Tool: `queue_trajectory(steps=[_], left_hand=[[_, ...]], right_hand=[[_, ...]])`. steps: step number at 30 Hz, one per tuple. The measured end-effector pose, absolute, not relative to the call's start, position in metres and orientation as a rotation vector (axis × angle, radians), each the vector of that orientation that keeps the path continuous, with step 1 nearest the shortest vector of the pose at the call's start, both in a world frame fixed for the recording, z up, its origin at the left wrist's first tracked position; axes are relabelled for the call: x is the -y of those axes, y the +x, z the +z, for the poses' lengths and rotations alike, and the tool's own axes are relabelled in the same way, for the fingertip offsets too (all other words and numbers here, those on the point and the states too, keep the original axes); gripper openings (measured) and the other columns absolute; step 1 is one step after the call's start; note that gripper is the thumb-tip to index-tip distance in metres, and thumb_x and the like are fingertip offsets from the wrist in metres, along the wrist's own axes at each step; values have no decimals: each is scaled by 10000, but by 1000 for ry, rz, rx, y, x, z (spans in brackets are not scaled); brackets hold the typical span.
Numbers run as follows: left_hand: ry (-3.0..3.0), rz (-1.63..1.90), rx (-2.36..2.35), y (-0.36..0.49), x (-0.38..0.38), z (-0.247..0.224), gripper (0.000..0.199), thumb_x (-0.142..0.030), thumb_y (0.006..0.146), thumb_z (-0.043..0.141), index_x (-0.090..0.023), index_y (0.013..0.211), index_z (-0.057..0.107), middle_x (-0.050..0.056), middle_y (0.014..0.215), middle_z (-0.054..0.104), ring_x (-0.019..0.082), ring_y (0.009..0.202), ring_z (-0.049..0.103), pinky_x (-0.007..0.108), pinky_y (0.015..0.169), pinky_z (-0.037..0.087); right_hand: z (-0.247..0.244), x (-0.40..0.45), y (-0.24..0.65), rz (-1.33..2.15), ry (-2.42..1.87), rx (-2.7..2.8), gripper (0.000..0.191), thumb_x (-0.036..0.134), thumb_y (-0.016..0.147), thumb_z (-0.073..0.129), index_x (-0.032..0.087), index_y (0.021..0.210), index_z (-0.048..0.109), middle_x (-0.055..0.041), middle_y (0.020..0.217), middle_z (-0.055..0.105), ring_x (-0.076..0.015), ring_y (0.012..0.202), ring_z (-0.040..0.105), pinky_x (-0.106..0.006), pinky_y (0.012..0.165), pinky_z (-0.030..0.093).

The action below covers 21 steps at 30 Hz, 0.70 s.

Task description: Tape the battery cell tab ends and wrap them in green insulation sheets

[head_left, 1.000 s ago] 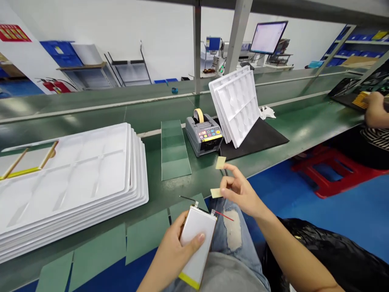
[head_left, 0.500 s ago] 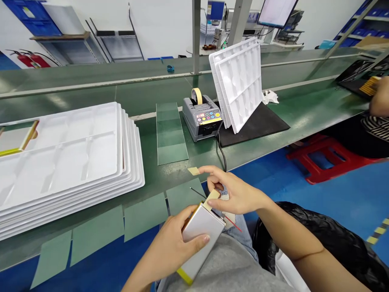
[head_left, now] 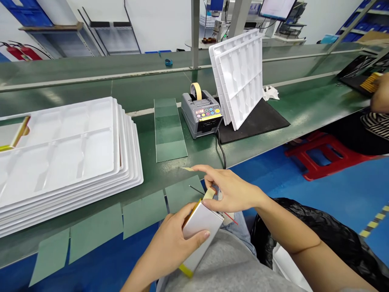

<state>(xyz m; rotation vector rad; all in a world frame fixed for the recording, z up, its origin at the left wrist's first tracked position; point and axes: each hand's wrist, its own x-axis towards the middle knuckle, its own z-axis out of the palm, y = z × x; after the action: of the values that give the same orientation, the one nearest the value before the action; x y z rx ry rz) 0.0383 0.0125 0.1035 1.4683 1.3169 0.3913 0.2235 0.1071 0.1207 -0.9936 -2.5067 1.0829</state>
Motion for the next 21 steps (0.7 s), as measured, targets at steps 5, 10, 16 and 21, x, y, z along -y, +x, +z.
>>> queue_trajectory(steps=[5,10,16,21], left_hand=[[1490,394,-1487,36,-7,101,402,-353,792,575,-310,1188,524,0,1038,651,222,832,593,313,708,468],[1494,476,-1598,34,-7,103,421,-360,765,585,-275,1176,558,24,1031,668,226,787,614,310,675,485],[1543,435,-1728,40,-4,101,392,-394,799,552,-320,1182,515,-45,1024,670,212,771,612,320,710,457],[1792,335,-1708,37,-2,94,402,-448,855,479,-279,1219,461,-33,792,696,195,619,630,265,562,404]], right_hand=[[120,-110,229,1085,-1101,2568,865,391,707,646,296,1408,148,76,660,444,-109,569,439,-257,574,353],[118,-103,235,1070,-971,2245,913,313,669,729,292,1397,179,31,816,493,-126,701,487,-286,668,438],[110,-81,220,911,-814,1979,610,111,776,620,273,1301,355,38,817,604,-106,747,579,-256,727,493],[106,-74,213,861,-846,1945,591,170,786,655,291,1284,361,42,851,651,-111,801,615,-266,798,504]])
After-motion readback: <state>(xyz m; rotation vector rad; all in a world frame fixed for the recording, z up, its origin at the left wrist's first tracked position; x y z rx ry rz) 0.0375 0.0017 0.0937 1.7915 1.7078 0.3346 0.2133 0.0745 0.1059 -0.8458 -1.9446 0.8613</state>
